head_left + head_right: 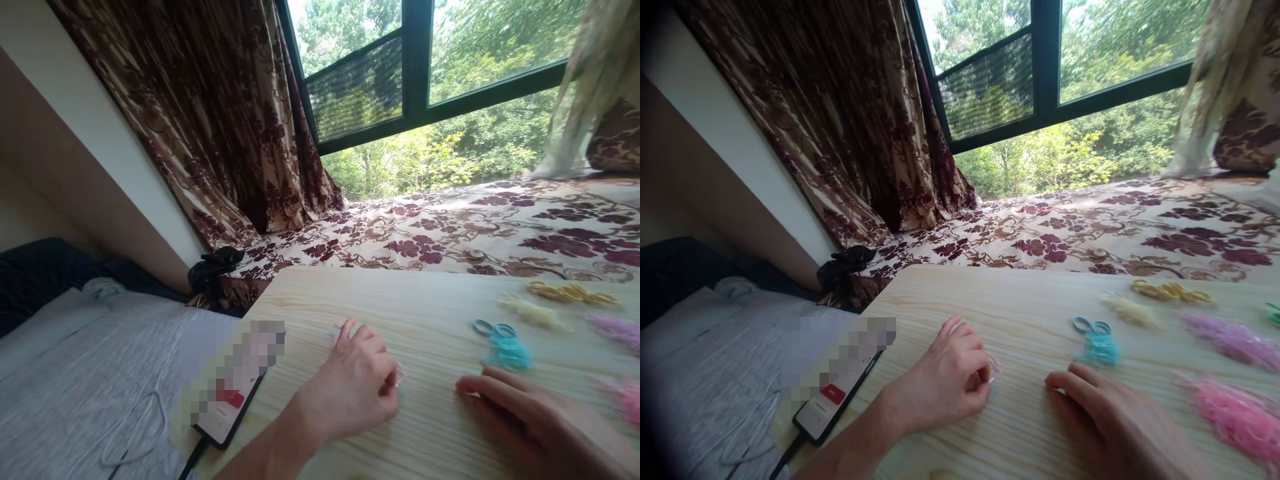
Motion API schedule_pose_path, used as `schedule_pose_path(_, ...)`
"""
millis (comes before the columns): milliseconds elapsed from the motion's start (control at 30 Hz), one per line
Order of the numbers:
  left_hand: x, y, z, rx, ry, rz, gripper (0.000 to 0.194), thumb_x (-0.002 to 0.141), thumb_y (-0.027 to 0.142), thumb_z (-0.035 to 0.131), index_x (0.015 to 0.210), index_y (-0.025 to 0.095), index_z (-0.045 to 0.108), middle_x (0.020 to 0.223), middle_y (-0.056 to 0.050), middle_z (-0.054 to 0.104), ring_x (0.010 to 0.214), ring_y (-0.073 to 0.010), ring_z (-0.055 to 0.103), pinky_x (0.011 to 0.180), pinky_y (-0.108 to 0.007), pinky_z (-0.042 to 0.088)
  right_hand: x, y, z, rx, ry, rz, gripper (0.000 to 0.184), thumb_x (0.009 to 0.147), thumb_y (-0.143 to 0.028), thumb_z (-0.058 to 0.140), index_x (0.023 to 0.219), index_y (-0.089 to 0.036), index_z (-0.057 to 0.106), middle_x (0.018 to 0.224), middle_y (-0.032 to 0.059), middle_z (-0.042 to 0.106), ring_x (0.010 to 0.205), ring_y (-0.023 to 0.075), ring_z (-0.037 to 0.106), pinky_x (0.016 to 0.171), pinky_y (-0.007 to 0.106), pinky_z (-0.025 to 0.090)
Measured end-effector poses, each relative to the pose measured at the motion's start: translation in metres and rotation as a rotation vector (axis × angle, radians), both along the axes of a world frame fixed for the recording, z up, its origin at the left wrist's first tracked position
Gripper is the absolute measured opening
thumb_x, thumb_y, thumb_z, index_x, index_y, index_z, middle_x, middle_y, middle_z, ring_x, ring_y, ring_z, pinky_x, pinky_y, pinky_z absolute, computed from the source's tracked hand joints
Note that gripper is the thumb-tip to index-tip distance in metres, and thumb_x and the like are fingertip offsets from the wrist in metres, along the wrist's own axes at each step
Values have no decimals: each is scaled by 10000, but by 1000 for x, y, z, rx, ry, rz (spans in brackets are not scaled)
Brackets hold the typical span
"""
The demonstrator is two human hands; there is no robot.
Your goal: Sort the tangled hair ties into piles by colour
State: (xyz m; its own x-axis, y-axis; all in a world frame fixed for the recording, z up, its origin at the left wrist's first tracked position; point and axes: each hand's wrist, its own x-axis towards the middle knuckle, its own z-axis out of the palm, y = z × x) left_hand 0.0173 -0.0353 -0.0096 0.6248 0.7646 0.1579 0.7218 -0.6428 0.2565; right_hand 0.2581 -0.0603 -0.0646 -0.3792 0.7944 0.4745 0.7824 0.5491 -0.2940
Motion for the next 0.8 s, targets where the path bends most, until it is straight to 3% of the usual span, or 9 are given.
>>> schedule_pose_path(133,0,1,0,26,5,-6,97,768,133,590,698,193,618,798,-10,660,944,-179,567,1095,-459,282,2,2,-2,-15,8,32,210,885,-331,495,814,-305,691,723,-11,727,558,164,686,456,220,499)
schedule_pose_path(300,1,1,2,55,-130,-7,122,817,153,586,710,194,627,744,2,672,920,-167,595,1124,-486,231,-3,-2,10,-13,68,47,225,914,-296,467,893,-267,689,747,25,723,600,165,691,506,223,516)
schedule_pose_path(600,13,-7,0,-47,-333,-40,92,768,142,608,696,195,633,757,13,682,839,-114,638,1159,-389,216,-18,-9,10,146,179,121,174,905,-268,522,1034,-257,639,853,33,711,629,140,689,549,190,534)
schedule_pose_path(800,18,-11,4,-137,-395,-58,91,764,122,609,713,193,634,733,18,684,809,-116,648,1132,-372,266,-20,-11,20,102,178,155,220,891,-252,561,1096,-267,639,793,19,683,607,122,670,512,176,518)
